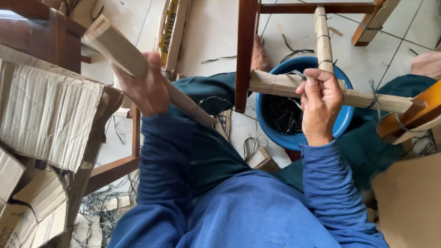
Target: The person wraps wooden furniture components in cardboard strips and secures them by tying thin wire around the bundles.
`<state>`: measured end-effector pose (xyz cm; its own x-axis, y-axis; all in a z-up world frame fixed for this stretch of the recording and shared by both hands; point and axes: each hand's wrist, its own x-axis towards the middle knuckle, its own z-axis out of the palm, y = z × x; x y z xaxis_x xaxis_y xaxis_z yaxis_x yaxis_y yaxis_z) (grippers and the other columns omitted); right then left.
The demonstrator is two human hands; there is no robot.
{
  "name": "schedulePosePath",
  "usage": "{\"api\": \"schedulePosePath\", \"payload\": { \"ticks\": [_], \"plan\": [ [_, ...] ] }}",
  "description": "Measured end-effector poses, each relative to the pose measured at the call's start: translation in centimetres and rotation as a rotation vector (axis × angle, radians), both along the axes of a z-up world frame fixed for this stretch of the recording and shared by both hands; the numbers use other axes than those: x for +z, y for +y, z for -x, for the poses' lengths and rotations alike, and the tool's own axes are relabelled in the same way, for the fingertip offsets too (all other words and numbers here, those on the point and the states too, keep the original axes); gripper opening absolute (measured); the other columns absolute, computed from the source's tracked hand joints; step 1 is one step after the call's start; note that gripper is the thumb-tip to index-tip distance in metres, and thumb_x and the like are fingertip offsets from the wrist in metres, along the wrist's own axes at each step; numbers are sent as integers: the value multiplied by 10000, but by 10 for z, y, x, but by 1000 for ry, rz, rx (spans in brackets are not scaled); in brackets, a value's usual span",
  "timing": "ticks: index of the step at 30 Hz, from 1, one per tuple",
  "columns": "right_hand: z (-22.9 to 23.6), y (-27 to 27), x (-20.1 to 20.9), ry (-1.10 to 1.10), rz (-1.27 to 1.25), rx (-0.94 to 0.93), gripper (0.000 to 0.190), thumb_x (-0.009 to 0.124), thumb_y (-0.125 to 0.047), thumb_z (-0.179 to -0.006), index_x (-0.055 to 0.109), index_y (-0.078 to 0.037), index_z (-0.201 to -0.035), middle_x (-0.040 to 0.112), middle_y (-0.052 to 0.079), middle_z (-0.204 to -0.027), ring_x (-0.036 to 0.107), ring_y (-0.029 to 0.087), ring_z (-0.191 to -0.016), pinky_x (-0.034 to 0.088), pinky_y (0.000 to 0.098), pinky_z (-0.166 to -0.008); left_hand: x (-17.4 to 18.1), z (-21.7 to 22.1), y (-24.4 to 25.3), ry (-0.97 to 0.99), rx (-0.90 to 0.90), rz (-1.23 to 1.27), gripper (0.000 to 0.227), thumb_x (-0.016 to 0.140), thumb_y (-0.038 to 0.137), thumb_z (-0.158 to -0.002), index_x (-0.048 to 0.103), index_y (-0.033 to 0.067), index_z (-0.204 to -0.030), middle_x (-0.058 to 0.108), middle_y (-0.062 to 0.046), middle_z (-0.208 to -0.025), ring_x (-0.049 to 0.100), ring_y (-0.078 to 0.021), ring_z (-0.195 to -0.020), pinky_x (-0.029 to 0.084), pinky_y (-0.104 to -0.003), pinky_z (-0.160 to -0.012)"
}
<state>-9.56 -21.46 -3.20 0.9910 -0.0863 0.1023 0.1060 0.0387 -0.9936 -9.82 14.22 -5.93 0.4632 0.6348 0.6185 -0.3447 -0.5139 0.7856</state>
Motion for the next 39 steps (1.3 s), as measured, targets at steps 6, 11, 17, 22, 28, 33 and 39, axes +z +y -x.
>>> {"api": "schedulePosePath", "payload": {
  "ticks": [6, 11, 17, 22, 28, 33, 39],
  "plan": [
    [-4, 6, 1, 35, -42, -19, 170, 498, -19, -1116, 629, -11, -1226, 610, 137, -754, 330, 35, -461, 284, 171, -434, 5, -70, 70, -44, 322, 88, 790, 953, 367, -1016, 387, 318, -1565, 740, -136, -1243, 821, -231, -1082, 669, -395, -1007],
    [-8, 3, -2, 75, -28, -5, 163, 510, -18, -1114, 633, -18, -1219, 608, 128, -751, 328, 30, -463, 284, 166, -432, -18, -97, 90, 579, 315, -359, 771, 1019, 375, -910, 498, 223, -1457, 664, -209, -1245, 693, -464, -1140, 566, -597, -1004],
    [-9, 2, -1, 139, -1, 27, 138, 520, -70, -1119, 623, -42, -1206, 598, 110, -768, 357, 43, -491, 298, 166, -454, -7, -74, 71, 1954, -271, -496, 787, 630, 741, -913, 677, 52, -1290, 668, -182, -1324, 580, -393, -1269, 423, -543, -1086],
    [-12, -1, -8, 135, -17, 9, 170, 516, -22, -1108, 633, -19, -1232, 599, 128, -743, 341, 35, -453, 297, 161, -422, -249, -113, 164, 1664, -411, -487, 516, 573, 637, -966, 787, 213, -1167, 737, -169, -1206, 632, -415, -1219, 483, -538, -1067],
    [-12, -2, -5, 156, -43, 10, 173, 518, -40, -1084, 634, -23, -1210, 590, 123, -717, 348, 15, -476, 285, 137, -413, -289, -125, 172, 1784, -613, -1519, 426, 628, 492, -872, 706, 428, -1285, 733, 82, -1294, 670, -203, -1255, 559, -349, -1048],
    [-12, -3, -8, 154, -21, 23, 174, 530, -29, -1078, 644, -6, -1208, 593, 136, -713, 349, 32, -475, 288, 149, -414, -314, -141, 195, 1725, -396, -770, 385, 800, 481, -710, 794, 316, -1058, 771, -72, -1125, 698, -328, -1137, 569, -444, -1004],
    [-12, -2, -2, 167, -7, 32, 178, 521, -39, -1083, 645, -12, -1208, 593, 124, -712, 353, 31, -491, 289, 148, -428, -216, -122, 135, 1830, -511, -910, 566, 660, 709, -738, 810, 297, -1097, 782, -37, -1174, 701, -265, -1178, 530, -383, -1081]
  ]
}}
